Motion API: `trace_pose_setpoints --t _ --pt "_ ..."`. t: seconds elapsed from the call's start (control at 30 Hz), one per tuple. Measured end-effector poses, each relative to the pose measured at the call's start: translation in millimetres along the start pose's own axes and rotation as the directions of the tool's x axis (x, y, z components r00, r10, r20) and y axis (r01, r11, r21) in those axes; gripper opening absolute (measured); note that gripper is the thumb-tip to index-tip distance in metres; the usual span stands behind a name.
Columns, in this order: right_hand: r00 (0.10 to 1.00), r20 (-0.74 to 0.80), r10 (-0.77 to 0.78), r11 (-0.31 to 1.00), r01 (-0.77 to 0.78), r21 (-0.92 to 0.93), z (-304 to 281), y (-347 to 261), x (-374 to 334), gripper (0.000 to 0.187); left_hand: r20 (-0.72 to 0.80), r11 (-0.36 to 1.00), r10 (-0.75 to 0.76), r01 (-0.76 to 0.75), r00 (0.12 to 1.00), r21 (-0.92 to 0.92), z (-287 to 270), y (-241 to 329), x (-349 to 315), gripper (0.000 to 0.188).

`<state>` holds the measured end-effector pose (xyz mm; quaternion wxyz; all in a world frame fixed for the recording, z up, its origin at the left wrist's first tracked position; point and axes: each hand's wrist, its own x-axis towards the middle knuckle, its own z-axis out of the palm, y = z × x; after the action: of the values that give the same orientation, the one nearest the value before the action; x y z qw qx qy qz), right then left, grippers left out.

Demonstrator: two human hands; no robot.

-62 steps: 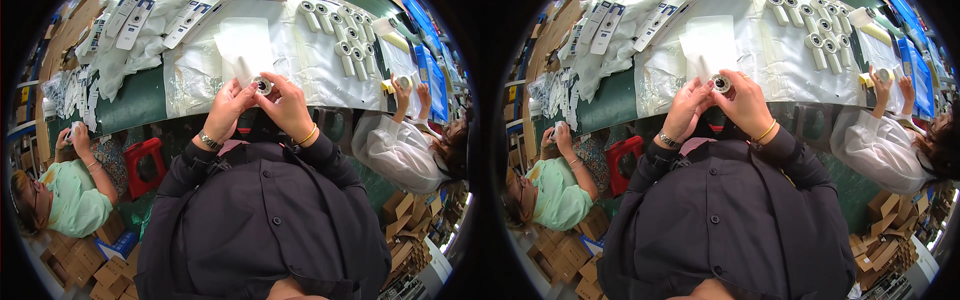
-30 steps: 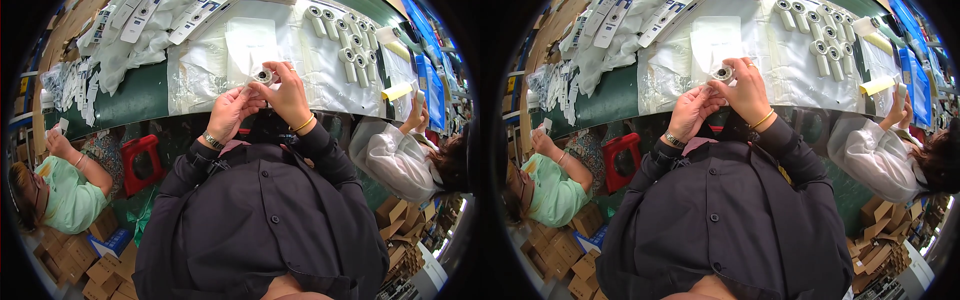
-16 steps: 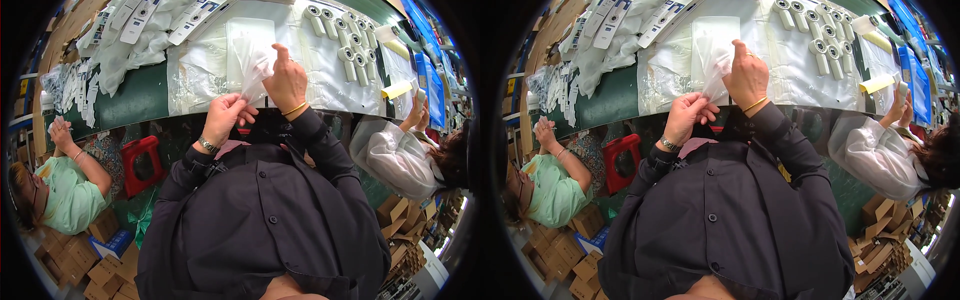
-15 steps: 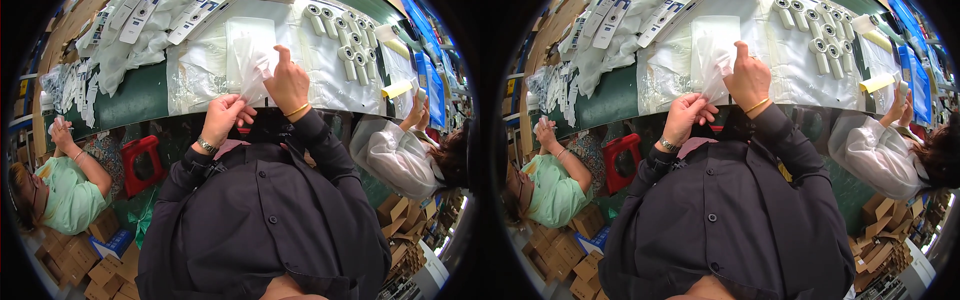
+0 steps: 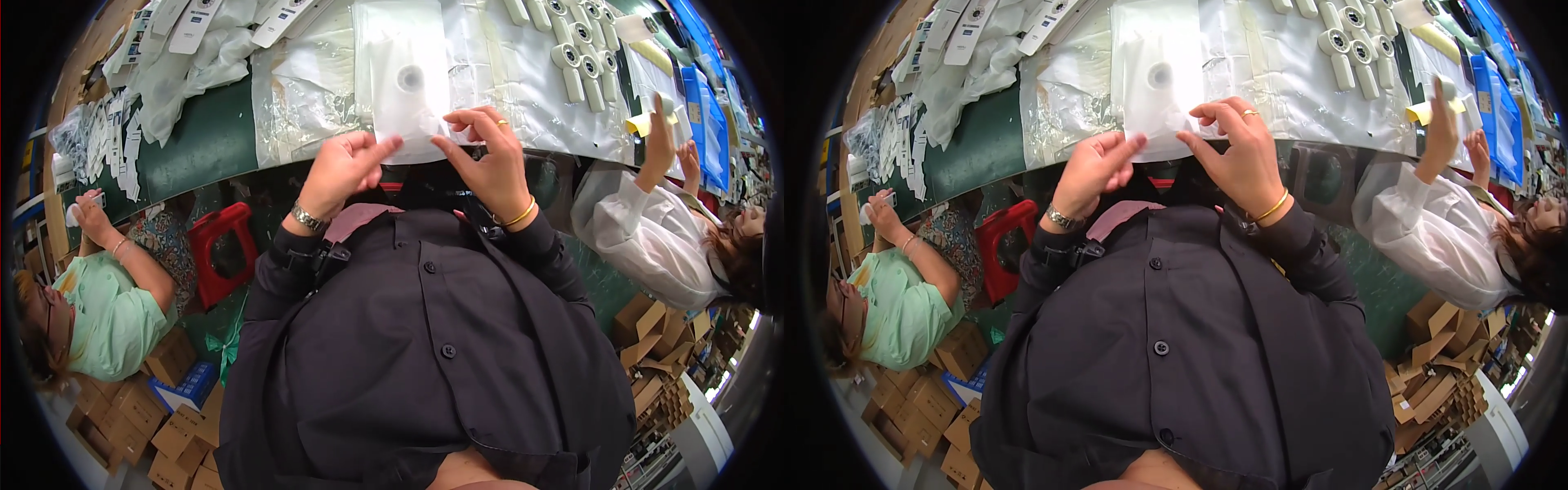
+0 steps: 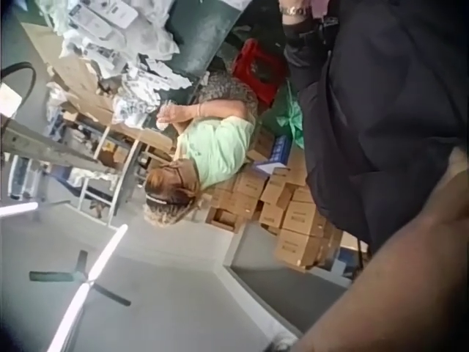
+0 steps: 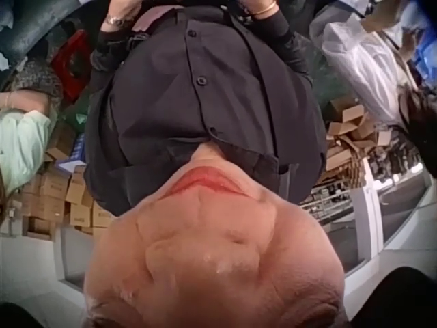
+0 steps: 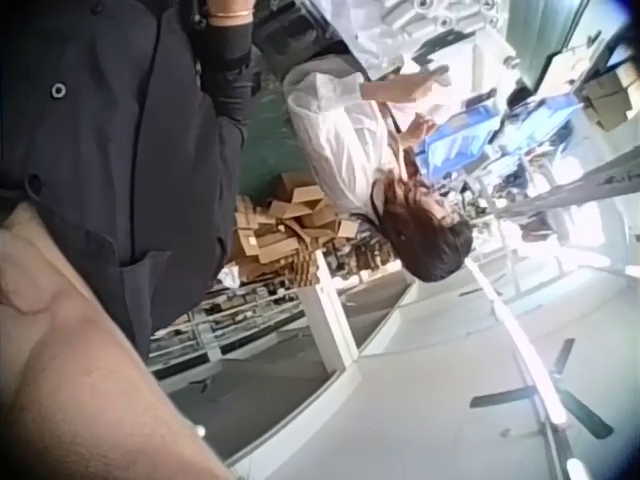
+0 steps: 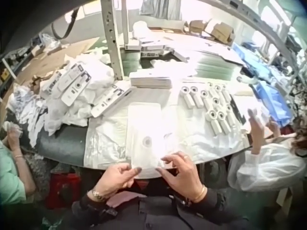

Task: The person picks up a white plastic part and places it inside a clear plastic bag, folds the top of the bag over, and seals it with a piece of tape. They then set the packaged component aside and reach for another white plastic part and a bag to repeat the process.

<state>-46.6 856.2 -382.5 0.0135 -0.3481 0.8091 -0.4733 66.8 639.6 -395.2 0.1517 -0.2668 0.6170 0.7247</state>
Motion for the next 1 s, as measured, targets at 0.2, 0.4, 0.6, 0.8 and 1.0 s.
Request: trace_pose_setpoints --t 0.2,0.4,0.6,0.8,1.0 --pt "0.987 0.104 -0.12 0.993 0.117 0.026 8.4 -6.3 2.4 0.021 -0.075 0.995 0.069 -0.074 0.995 -0.062 -4.3 -3.4 4.6 0.031" --pt "0.953 0.261 -0.154 0.988 0.15 0.036 30.9 -15.3 6.6 0.016 -0.076 0.994 0.087 -0.091 0.993 -0.059 -5.1 -4.1 -3.1 0.035" --pt "0.962 0.233 -0.14 0.99 0.142 0.008 43.7 -12.5 7.6 0.018 -0.049 0.983 0.11 -0.116 0.993 -0.142 5.2 -3.1 -4.3 0.037" --pt "0.917 0.302 -0.259 0.925 0.326 -0.195 43.8 -9.7 6.5 0.015 -0.023 0.975 0.099 -0.102 0.995 -0.196 3.1 -17.0 5.9 0.032" --pt "0.873 0.414 -0.257 0.961 0.277 0.013 17.5 -11.0 5.1 0.013 -0.025 0.954 0.028 -0.035 0.999 -0.299 -3.0 -12.2 5.5 0.035"
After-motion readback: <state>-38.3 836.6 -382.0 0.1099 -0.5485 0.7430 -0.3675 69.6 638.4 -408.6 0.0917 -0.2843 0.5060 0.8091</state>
